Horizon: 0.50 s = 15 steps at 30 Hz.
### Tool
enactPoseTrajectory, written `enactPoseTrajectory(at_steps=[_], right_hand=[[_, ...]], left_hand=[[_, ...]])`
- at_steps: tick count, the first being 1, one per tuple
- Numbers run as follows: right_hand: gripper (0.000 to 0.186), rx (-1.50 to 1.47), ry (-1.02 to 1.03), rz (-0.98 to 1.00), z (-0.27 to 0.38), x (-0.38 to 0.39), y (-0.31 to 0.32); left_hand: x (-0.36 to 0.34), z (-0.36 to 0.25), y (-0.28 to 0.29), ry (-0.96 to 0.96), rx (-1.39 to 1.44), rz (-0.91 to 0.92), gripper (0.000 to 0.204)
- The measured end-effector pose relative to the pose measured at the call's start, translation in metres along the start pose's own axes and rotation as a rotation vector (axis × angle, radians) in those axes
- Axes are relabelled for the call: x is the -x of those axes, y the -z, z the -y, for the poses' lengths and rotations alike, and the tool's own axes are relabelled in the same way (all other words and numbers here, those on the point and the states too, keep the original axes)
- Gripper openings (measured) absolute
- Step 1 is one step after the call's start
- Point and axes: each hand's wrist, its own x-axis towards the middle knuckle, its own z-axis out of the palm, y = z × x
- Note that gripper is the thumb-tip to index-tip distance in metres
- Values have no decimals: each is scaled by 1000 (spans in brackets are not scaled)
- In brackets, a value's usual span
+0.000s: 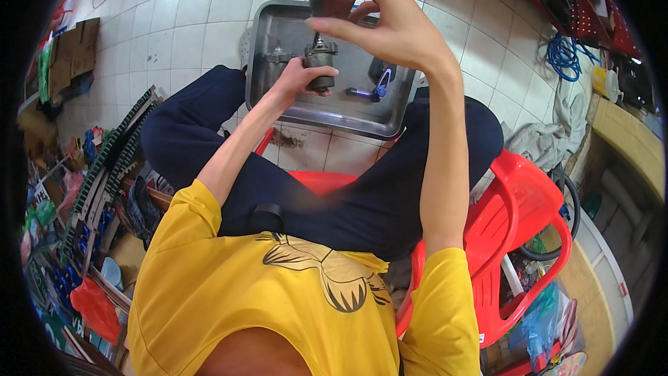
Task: The person uses a screwdriver to work on a small mechanical component inside a metal tray. They hold the component by hand, turning it over several times to access and adjust different sides using the tool.
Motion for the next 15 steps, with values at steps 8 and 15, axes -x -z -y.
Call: enactPoseTrajectory(at_steps=[8, 15], right_hand=[[47, 259, -41, -107, 10, -6, -8], [46, 176, -20, -124, 7, -5, -12]], left_hand=[[-1, 6, -1, -18, -1, -25, 43], [-4, 9, 1, -5, -19, -20, 44]])
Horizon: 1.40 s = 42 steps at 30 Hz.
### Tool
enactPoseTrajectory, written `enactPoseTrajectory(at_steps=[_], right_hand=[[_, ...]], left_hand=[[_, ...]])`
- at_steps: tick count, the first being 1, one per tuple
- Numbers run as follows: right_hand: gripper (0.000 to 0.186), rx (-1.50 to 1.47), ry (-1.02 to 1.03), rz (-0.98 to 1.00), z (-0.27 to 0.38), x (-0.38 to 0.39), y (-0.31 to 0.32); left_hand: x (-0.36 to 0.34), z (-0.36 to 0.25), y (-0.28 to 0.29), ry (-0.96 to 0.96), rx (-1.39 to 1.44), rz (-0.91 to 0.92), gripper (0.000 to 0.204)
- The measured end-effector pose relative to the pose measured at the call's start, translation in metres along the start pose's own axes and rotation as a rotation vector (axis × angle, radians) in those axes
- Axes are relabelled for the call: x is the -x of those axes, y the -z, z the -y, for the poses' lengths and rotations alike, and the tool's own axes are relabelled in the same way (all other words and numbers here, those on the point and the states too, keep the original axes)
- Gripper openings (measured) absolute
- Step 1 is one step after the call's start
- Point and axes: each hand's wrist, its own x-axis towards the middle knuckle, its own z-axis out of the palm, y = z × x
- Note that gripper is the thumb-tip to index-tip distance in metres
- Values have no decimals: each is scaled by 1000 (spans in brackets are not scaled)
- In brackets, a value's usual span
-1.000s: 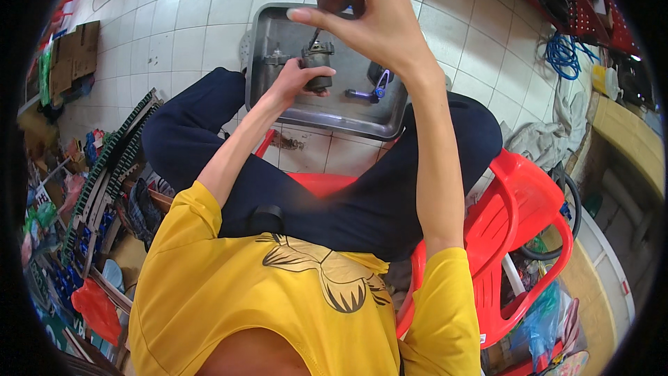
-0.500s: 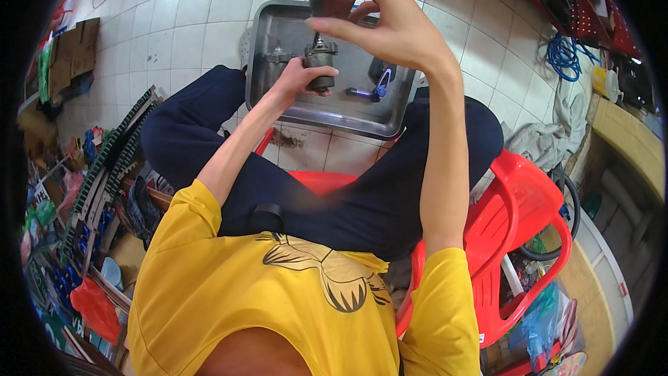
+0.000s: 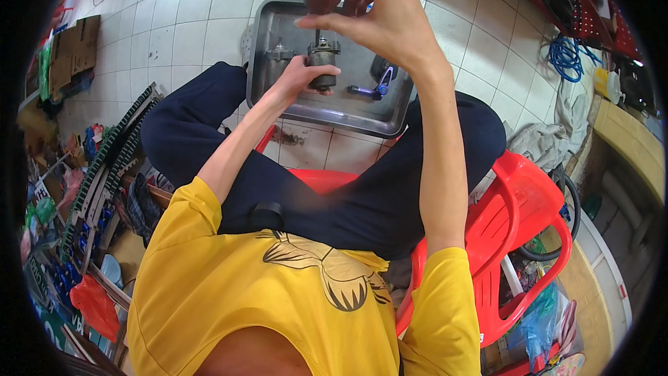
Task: The person uses a screwdriver to work on a small mechanical component inside a metal tray. They hold the component by hand, turning it over several times to access and adjust different sides using the tool.
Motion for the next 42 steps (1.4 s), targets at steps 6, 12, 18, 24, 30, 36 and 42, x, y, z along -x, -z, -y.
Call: enactPoseTrajectory(at_steps=[6, 12, 18, 24, 30, 36, 42], right_hand=[[45, 120, 70, -7, 5, 1, -4], [43, 164, 89, -37, 2, -1, -8], [48, 151, 67, -110, 2, -2, -15], [46, 110, 177, -76, 5, -2, -10], [40, -62, 141, 55, -13, -2, -2], [33, 165, 119, 27, 11, 2, -2], [35, 221, 126, 74, 7, -1, -5]], left_hand=[[1, -1, -1, -7, 9, 26, 46], [5, -2, 0, -10, -6, 13, 47], [9, -8, -2, 3, 6, 31, 42], [2, -1, 2, -18, 61, 28, 41], [3, -3, 1, 7, 37, 4, 34], [1, 0, 2, 1, 37, 29, 36], [2, -5, 2, 29, 35, 10, 47]])
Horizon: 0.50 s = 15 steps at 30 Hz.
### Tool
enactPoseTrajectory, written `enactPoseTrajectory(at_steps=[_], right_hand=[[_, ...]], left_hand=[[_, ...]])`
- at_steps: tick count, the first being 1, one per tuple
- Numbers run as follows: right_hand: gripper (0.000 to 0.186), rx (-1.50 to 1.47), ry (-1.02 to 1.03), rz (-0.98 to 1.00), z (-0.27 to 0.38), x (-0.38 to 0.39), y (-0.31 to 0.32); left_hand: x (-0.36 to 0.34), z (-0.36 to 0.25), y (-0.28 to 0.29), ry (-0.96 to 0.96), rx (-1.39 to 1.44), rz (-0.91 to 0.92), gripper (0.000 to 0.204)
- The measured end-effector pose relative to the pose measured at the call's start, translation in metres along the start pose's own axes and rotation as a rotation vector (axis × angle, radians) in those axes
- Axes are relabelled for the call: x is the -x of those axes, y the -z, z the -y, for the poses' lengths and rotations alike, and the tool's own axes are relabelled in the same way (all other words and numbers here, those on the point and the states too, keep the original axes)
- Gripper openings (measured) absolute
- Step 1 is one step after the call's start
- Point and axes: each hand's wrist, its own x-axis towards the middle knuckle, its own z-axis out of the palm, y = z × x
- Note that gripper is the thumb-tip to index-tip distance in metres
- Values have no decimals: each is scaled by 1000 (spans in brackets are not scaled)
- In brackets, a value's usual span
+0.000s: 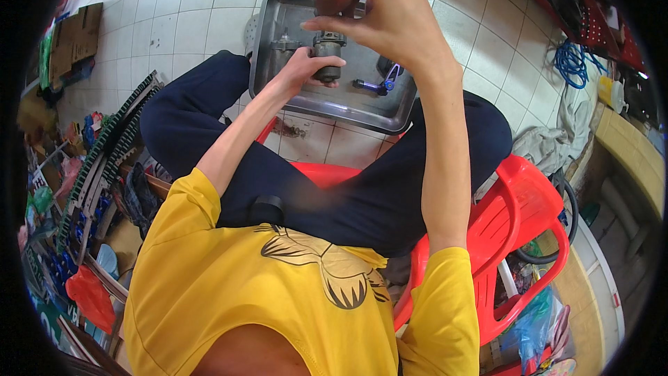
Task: The person uses a screwdriver to work on a small mechanical component inside a metal tray. They hold the component by hand, turning it over several times to access and adjust different sides using the tool.
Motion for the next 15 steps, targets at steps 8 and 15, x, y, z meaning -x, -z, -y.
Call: enactPoseTrajectory(at_steps=[8, 15], right_hand=[[32, -89, -20, -57, -12, 0, -11], [29, -162, -174, -415, -13, -1, -4]], left_hand=[[2, -4, -4, -14, 17, -3, 45], [3, -7, -3, -2, 56, -9, 53]])
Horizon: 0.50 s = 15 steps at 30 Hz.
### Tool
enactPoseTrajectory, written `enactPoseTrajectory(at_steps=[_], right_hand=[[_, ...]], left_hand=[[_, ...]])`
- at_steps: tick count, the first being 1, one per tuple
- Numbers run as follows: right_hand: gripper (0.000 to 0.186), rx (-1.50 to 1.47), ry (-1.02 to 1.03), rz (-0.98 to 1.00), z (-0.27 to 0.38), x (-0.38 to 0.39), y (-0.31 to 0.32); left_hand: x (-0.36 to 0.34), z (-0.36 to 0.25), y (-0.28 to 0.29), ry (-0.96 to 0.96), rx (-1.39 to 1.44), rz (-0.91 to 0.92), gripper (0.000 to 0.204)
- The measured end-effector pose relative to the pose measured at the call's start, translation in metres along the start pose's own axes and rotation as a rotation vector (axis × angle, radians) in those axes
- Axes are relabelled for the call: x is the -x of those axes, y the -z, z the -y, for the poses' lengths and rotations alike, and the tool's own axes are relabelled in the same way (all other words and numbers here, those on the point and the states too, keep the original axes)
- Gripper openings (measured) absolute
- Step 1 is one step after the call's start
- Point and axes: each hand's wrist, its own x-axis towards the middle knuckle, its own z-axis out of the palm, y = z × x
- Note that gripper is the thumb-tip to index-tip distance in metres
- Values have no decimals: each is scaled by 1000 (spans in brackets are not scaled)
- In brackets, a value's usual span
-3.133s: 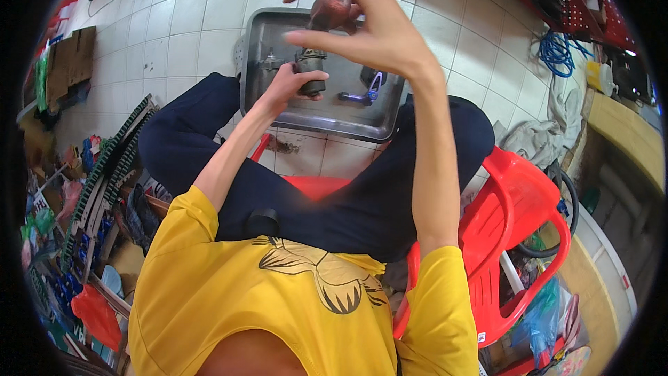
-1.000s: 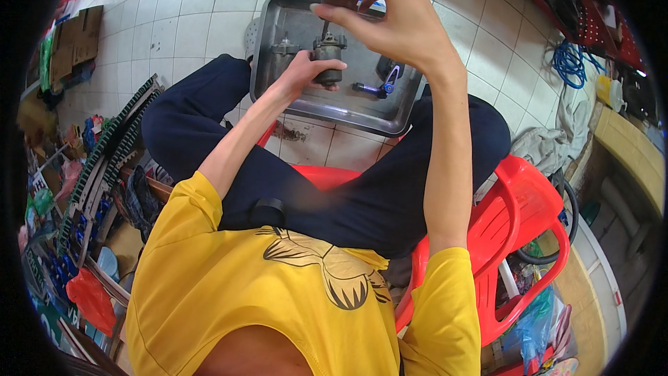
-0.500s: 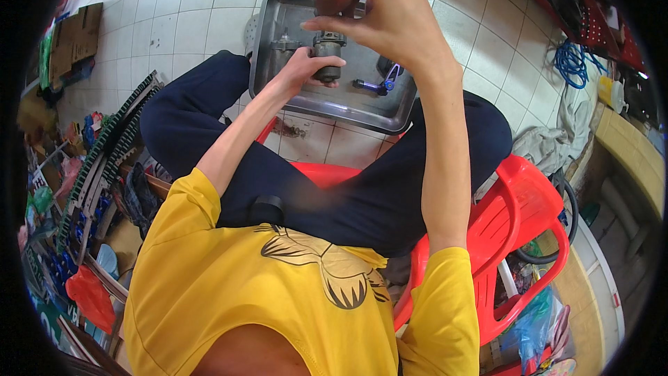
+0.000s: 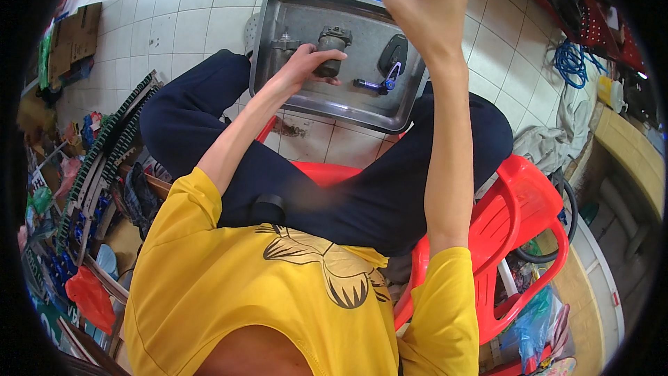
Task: The person uses a screwdriver to work on a small mechanical component inside a metal tray. They hold the component by hand, turning it over several times to access and adjust different sides using the tool.
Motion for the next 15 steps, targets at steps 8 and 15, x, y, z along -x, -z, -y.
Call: enactPoseTrajectory(at_steps=[8, 15], right_hand=[[25, 66, 185, -151, -14, -4, 1], [24, 89, 152, -111, -5, -2, 1]], left_hand=[[2, 2, -1, 52, -23, 89, 61], [1, 9, -5, 54, -2, 184, 48]])
